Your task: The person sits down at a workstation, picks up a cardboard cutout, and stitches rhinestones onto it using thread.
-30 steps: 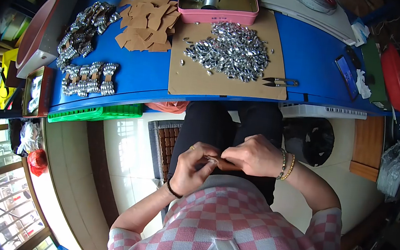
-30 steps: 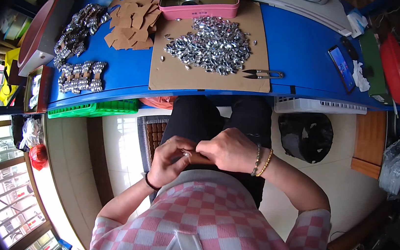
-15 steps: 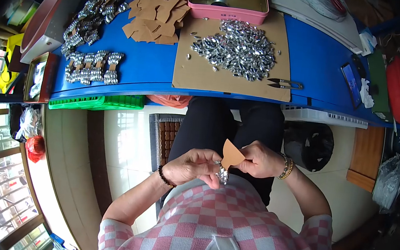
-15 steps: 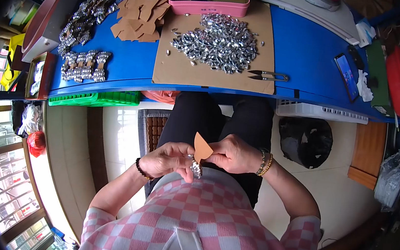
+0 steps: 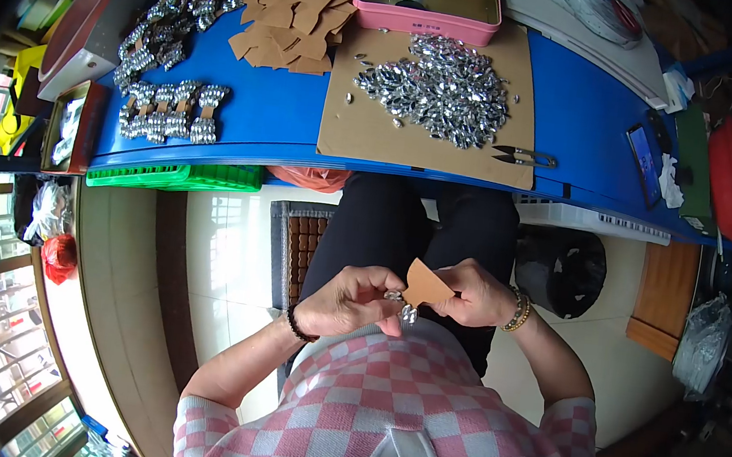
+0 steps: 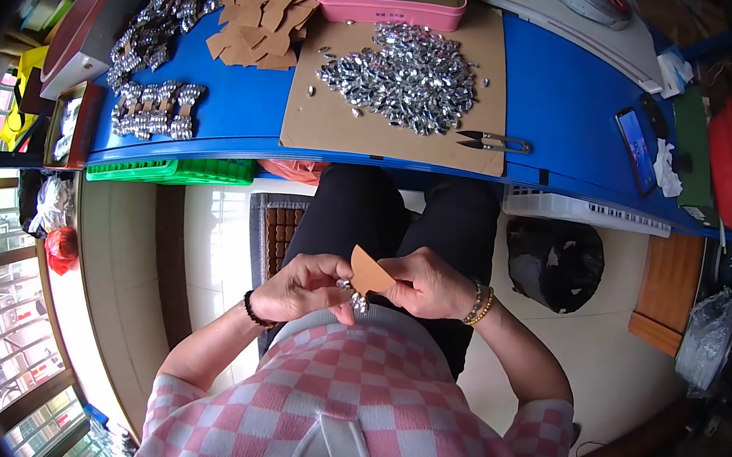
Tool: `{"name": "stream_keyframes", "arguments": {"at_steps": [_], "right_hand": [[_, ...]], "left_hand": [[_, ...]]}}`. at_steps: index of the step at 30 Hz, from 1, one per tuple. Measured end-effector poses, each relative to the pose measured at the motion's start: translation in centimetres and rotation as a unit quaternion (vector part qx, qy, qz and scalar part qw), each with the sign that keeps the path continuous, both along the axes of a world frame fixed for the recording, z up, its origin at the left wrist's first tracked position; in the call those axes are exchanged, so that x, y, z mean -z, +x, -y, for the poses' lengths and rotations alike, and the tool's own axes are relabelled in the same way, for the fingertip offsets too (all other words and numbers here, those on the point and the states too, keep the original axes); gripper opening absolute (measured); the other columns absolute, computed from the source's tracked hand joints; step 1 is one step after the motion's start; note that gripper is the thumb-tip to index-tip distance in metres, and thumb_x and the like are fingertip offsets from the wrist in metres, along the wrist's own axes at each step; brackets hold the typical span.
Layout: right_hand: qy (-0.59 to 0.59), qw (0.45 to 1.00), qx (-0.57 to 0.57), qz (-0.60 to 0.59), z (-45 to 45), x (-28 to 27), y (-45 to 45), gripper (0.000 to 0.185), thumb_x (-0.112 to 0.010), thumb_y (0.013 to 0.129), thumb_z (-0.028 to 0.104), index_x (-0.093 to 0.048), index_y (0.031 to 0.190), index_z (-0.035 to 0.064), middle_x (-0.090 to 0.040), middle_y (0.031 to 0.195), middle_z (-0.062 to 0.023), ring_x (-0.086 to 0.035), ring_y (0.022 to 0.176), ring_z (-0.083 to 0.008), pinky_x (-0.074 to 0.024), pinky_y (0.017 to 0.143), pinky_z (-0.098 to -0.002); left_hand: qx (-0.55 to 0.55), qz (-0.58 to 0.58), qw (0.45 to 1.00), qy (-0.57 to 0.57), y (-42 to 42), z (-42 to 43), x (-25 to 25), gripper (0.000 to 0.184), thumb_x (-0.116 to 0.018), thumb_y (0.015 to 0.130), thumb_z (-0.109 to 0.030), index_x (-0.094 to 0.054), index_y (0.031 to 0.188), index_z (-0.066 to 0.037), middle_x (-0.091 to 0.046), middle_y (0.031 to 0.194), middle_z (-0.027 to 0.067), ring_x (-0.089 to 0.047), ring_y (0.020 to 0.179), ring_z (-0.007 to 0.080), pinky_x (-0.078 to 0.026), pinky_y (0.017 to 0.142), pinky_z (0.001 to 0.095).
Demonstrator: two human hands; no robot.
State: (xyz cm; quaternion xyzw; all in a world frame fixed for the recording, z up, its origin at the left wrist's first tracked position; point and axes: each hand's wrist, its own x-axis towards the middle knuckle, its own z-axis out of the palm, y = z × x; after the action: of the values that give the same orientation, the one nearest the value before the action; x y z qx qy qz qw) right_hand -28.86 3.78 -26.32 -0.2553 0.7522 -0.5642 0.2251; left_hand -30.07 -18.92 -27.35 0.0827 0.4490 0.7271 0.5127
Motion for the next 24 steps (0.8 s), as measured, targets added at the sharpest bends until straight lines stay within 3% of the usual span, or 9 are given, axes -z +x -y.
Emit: {"name": "stream_keyframes", "arguments": {"at_steps": [5, 7, 12, 24], "right_hand": [[0.037, 0.999, 0.001, 0.028, -0.3, -0.1, 0.2, 0.015, -0.057, 0.076, 0.001, -0.059, 0.091, 0.0045, -0.061, 0.069, -0.0119, -0.061, 0.061, -0.0245, -0.0466, 0.055, -0.0297], [0.047, 0.998, 0.006, 0.032, -0.4, 0.1, 0.3, 0.015, -0.057, 0.075, 0.000, -0.059, 0.089, 0.0047, -0.061, 0.068, -0.0116, -0.061, 0.061, -0.0246, -0.0464, 0.055, -0.0300], [0.090, 0.994, -0.026, -0.060, -0.7, 0.7, 0.0, 0.012, -0.058, 0.073, -0.001, -0.058, 0.083, 0.0058, -0.059, 0.066, -0.0091, -0.059, 0.060, -0.0239, -0.0455, 0.054, -0.0310], [0.069, 0.997, -0.021, -0.029, 0.2, -0.1, -0.1, 0.011, -0.057, 0.077, 0.000, -0.052, 0.084, 0.0055, -0.059, 0.064, -0.0075, -0.060, 0.060, -0.0218, -0.0452, 0.053, -0.0296]], "left_hand": [[-0.013, -0.071, 0.997, -0.026, 0.6, -0.5, -0.1, 0.018, -0.049, 0.086, -0.001, -0.048, 0.103, 0.005, -0.058, 0.083, 0.0087, -0.063, 0.076, 0.0149, -0.052, 0.069, 0.0238], [-0.007, -0.095, 0.995, -0.028, 0.9, -0.7, 0.1, 0.018, -0.047, 0.086, 0.002, -0.047, 0.104, 0.006, -0.055, 0.089, 0.0090, -0.062, 0.079, 0.0154, -0.052, 0.072, 0.0249], [-0.014, -0.147, 0.989, -0.009, 1.4, -1.0, 0.9, 0.018, -0.045, 0.087, 0.002, -0.048, 0.104, 0.006, -0.050, 0.095, 0.0086, -0.059, 0.083, 0.0144, -0.051, 0.074, 0.0257], [-0.025, -0.122, 0.992, 0.033, 1.6, -0.7, 1.2, 0.017, -0.047, 0.088, -0.002, -0.050, 0.103, 0.005, -0.053, 0.089, 0.0080, -0.060, 0.078, 0.0124, -0.050, 0.072, 0.0230]]}}
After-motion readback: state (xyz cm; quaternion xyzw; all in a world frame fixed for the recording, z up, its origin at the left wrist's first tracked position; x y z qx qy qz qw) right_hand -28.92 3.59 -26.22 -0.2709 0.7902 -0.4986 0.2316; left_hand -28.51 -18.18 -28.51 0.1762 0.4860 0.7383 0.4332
